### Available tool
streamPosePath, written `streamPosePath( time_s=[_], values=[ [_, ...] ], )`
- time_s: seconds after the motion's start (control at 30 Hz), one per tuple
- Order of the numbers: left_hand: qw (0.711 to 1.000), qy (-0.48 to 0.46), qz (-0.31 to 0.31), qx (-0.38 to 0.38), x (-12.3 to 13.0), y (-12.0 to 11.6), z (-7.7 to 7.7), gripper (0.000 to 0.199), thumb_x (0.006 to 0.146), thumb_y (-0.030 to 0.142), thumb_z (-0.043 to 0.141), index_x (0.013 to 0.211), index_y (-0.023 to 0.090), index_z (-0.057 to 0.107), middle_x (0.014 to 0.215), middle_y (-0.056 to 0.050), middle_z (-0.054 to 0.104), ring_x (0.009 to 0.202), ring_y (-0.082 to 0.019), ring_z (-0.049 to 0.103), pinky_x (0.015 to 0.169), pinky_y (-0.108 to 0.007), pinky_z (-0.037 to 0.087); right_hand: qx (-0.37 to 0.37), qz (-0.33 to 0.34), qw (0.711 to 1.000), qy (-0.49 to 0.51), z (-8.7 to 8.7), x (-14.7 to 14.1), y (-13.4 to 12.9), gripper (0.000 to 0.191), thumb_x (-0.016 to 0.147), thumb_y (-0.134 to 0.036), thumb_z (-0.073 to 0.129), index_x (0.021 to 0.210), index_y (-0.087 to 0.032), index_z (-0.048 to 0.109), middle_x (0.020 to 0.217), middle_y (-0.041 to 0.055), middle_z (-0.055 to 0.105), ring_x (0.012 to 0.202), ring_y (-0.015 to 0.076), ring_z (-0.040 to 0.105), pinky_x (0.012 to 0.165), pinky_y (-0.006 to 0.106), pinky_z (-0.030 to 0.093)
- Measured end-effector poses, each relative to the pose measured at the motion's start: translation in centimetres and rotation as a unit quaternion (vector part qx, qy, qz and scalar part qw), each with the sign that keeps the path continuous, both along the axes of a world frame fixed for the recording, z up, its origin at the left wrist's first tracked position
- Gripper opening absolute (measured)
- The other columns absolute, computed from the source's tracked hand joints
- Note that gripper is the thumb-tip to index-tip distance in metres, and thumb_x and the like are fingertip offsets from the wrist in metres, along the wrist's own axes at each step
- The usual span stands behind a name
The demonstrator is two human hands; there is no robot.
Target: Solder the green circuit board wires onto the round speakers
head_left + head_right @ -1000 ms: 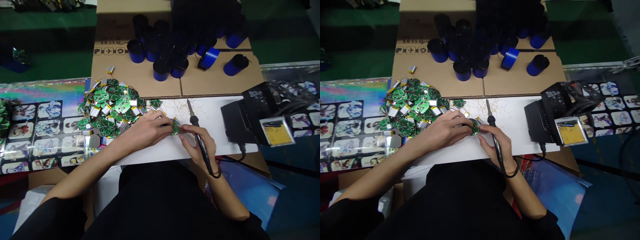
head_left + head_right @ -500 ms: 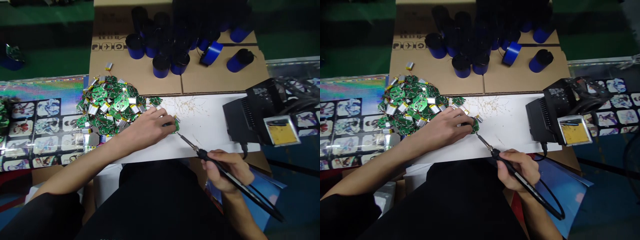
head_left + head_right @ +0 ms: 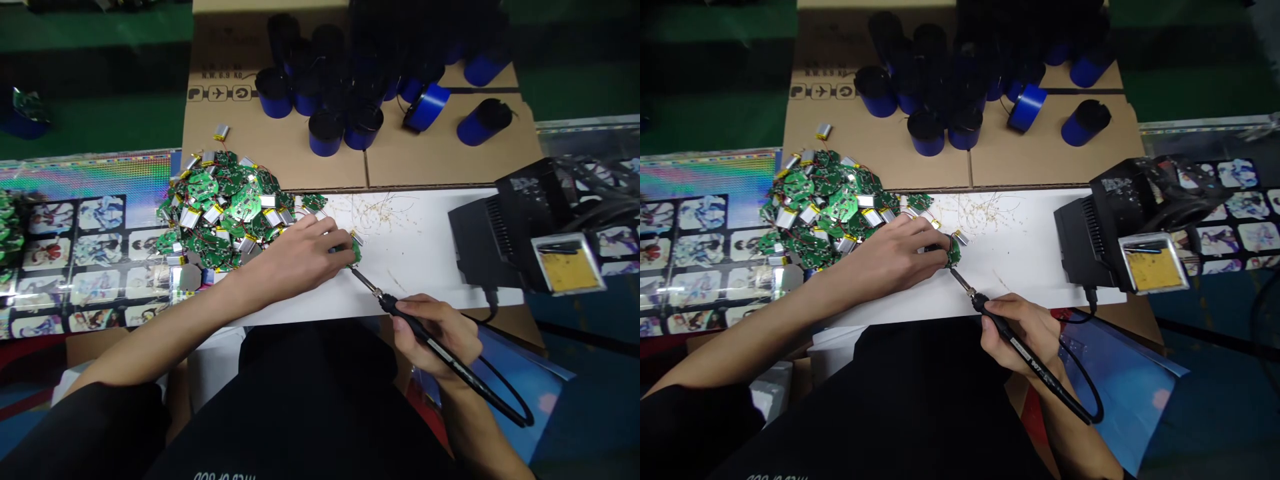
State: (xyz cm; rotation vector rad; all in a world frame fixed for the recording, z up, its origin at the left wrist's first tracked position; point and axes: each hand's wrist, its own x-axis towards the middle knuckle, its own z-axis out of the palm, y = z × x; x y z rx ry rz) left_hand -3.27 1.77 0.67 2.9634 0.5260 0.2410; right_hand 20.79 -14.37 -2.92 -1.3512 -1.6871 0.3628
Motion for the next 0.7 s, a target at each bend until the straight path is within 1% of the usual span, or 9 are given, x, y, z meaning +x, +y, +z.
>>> streamPosePath(
  time_s=[0.17, 0.27, 0.43, 0.57, 0.7],
  values=[
    [1.0, 0.002, -0.002, 0.007, 0.0, 0.0, 0.0, 0.016, 0.111, 0.023, 0.056, 0.104, 0.021, 0.071, 0.12, -0.006, 0.075, 0.101, -0.023, 0.059, 0.084, -0.039, 0.037, 0.029, 0.034, 0.999, -0.015, 0.6, -0.2, 0.6, 0.025, 0.084, -0.008, 0.077, 0.105, -0.02, 0.073, 0.082, 0.0035, 0.079, 0.061, 0.0161, 0.074, 0.051, 0.025, 0.063],
    [1.0, 0.001, -0.002, 0.006, 0.0, 0.0, 0.0, 0.014, 0.11, 0.023, 0.058, 0.105, 0.02, 0.071, 0.12, -0.006, 0.075, 0.102, -0.023, 0.059, 0.084, -0.039, 0.037, 0.027, 0.042, 0.998, -0.029, 0.9, -0.3, 0.6, 0.024, 0.083, -0.007, 0.077, 0.104, -0.019, 0.072, 0.081, 0.0034, 0.078, 0.059, 0.0148, 0.073, 0.051, 0.024, 0.063],
    [1.0, -0.001, -0.002, 0.001, 0.0, 0.0, -0.1, 0.014, 0.11, 0.023, 0.058, 0.107, 0.02, 0.071, 0.119, -0.006, 0.074, 0.102, -0.024, 0.058, 0.083, -0.039, 0.036, 0.011, 0.016, 1.0, -0.021, 0.8, -0.4, 0.2, 0.026, 0.084, -0.009, 0.078, 0.106, -0.02, 0.073, 0.085, 0.0042, 0.081, 0.065, 0.0177, 0.077, 0.059, 0.028, 0.067],
    [1.0, -0.002, -0.004, -0.004, 0.0, 0.1, -0.1, 0.013, 0.11, 0.023, 0.058, 0.108, 0.021, 0.071, 0.12, -0.006, 0.074, 0.102, -0.023, 0.058, 0.084, -0.039, 0.035, 0.007, -0.006, 1.0, 0.003, 0.7, -0.1, -0.3, 0.024, 0.083, -0.011, 0.078, 0.105, -0.021, 0.074, 0.084, 0.0038, 0.081, 0.065, 0.0188, 0.078, 0.054, 0.027, 0.064],
    [1.0, -0.002, -0.005, -0.008, 0.0, 0.2, -0.1, 0.014, 0.11, 0.022, 0.058, 0.108, 0.021, 0.072, 0.121, -0.005, 0.074, 0.103, -0.023, 0.058, 0.084, -0.038, 0.035, 0.025, -0.045, 0.997, 0.049, 0.5, 0.5, -0.9, 0.018, 0.085, -0.017, 0.076, 0.102, -0.022, 0.075, 0.077, 0.0028, 0.077, 0.062, 0.0202, 0.077, 0.05, 0.03, 0.063]
  ],
)
